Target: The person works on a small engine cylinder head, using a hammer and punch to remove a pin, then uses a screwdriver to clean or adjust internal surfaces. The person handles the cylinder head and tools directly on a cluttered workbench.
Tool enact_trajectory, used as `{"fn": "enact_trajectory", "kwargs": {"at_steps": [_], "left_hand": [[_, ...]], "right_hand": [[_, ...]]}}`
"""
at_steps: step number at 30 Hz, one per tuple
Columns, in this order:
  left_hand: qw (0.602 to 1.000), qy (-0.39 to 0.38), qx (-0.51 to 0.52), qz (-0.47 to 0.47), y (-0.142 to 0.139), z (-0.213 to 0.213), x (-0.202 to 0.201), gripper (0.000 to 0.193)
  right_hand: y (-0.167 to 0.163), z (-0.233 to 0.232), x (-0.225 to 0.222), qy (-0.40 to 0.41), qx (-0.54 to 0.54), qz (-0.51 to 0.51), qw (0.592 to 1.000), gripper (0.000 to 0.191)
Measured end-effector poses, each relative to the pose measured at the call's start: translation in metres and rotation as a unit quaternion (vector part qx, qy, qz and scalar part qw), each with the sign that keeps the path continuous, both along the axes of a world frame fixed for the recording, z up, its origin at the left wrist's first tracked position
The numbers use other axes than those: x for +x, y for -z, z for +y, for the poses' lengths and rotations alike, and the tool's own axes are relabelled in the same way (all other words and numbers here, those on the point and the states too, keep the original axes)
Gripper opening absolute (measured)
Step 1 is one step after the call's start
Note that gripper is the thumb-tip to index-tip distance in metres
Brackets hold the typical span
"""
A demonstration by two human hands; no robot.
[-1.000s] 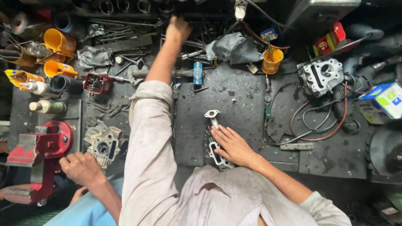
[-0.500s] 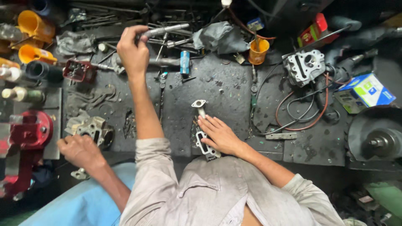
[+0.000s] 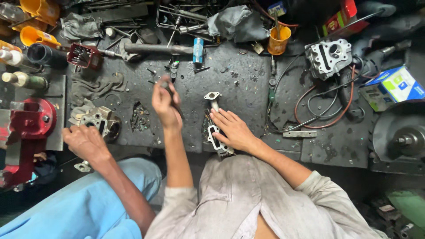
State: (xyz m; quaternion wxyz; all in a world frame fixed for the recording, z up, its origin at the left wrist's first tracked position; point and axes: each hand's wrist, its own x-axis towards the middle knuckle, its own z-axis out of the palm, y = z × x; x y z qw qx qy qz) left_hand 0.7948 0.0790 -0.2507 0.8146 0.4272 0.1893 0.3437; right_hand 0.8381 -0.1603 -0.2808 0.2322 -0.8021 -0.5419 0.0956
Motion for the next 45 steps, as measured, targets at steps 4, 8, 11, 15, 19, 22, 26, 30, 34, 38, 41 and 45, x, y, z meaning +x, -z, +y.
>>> {"fn": "enact_trajectory", "kwargs": {"at_steps": [4, 8, 11, 15, 19, 22, 26, 30, 34, 38, 41, 45], "left_hand": [[0.988, 0.080, 0.078, 0.111, 0.015, -0.050, -0.051, 0.030], [0.967, 0.091, 0.117, 0.209, 0.029, -0.092, -0.082, 0.031], [0.930, 0.064, 0.203, 0.301, 0.033, -0.116, -0.098, 0.032], [0.882, 0.037, 0.262, 0.390, 0.032, -0.148, -0.118, 0.031], [0.843, -0.002, 0.345, 0.413, 0.032, -0.178, -0.132, 0.029], [0.834, -0.016, 0.357, 0.421, 0.028, -0.193, -0.135, 0.042], [0.842, -0.024, 0.331, 0.426, 0.026, -0.205, -0.139, 0.059], [0.852, -0.054, 0.363, 0.373, 0.039, -0.206, -0.141, 0.079], [0.880, -0.041, 0.336, 0.332, 0.060, -0.205, -0.140, 0.080], [0.846, -0.067, 0.384, 0.363, 0.066, -0.212, -0.141, 0.079], [0.840, -0.058, 0.365, 0.397, 0.067, -0.217, -0.141, 0.074], [0.858, -0.044, 0.335, 0.387, 0.067, -0.220, -0.144, 0.071]], "right_hand": [[0.005, -0.003, 0.001, -0.007, 0.004, -0.007, 1.000, 0.068], [0.014, -0.008, 0.003, -0.026, 0.012, -0.003, 1.000, 0.067], [0.024, -0.009, 0.005, -0.040, 0.021, -0.007, 0.999, 0.065], [0.034, -0.007, 0.018, -0.041, 0.090, 0.122, 0.988, 0.060], [0.040, -0.014, 0.037, -0.073, 0.210, 0.459, 0.860, 0.068], [0.043, -0.021, 0.041, -0.087, 0.233, 0.520, 0.817, 0.066], [0.047, -0.022, 0.032, -0.021, 0.235, 0.480, 0.845, 0.053], [0.046, -0.024, 0.023, 0.074, 0.268, 0.446, 0.851, 0.046], [0.046, -0.043, 0.017, 0.047, 0.295, 0.471, 0.830, 0.046], [0.043, -0.066, 0.012, 0.007, 0.136, 0.533, 0.835, 0.076], [0.043, -0.072, 0.010, -0.014, 0.169, 0.558, 0.813, 0.083], [0.043, -0.075, 0.006, 0.011, 0.143, 0.494, 0.858, 0.084]]}}
